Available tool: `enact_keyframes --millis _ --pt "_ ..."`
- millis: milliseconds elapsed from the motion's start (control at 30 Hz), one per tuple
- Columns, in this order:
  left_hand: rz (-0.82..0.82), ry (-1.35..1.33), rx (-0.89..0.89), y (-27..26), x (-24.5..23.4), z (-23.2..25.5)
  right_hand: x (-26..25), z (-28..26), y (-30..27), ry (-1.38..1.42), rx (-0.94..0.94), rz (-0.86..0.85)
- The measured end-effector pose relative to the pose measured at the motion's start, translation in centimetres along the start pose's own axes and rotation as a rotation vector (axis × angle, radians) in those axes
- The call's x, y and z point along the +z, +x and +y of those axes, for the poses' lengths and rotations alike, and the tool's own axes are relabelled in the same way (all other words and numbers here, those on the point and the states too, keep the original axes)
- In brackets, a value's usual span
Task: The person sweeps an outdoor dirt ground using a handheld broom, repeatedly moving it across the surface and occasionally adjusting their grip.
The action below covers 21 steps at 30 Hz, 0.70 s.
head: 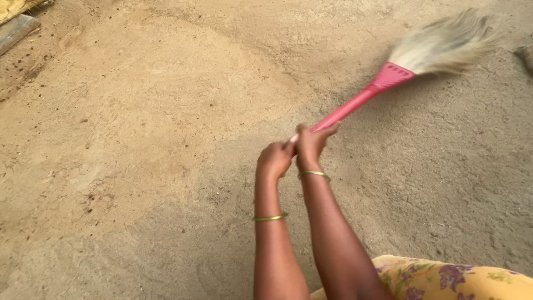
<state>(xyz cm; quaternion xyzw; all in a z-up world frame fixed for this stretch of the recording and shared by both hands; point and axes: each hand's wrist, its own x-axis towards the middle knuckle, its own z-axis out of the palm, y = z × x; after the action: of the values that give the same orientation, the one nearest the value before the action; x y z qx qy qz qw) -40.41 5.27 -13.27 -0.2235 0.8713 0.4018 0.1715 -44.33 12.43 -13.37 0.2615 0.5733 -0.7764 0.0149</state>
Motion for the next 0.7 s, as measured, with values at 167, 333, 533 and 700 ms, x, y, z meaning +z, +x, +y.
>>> enact_keyframes --millis 167,333,533,700 --pt "0.147 -0.005 -0.145 1.2 0.9 -3.7 1.7 2.2 -0.1 -0.126 0.044 -0.171" --pt "0.279 -0.202 -0.179 0.8 0.6 -6.3 3.5 2.9 -1.3 -0.167 0.1 -0.307" --pt "0.377 -0.627 -0.225 -1.2 0.3 -6.3 6.7 4.7 -0.4 -0.316 0.119 -0.624" --pt "0.529 -0.877 -0.132 -4.2 0.0 -3.9 10.2 7.8 0.8 -0.268 0.256 -1.02"
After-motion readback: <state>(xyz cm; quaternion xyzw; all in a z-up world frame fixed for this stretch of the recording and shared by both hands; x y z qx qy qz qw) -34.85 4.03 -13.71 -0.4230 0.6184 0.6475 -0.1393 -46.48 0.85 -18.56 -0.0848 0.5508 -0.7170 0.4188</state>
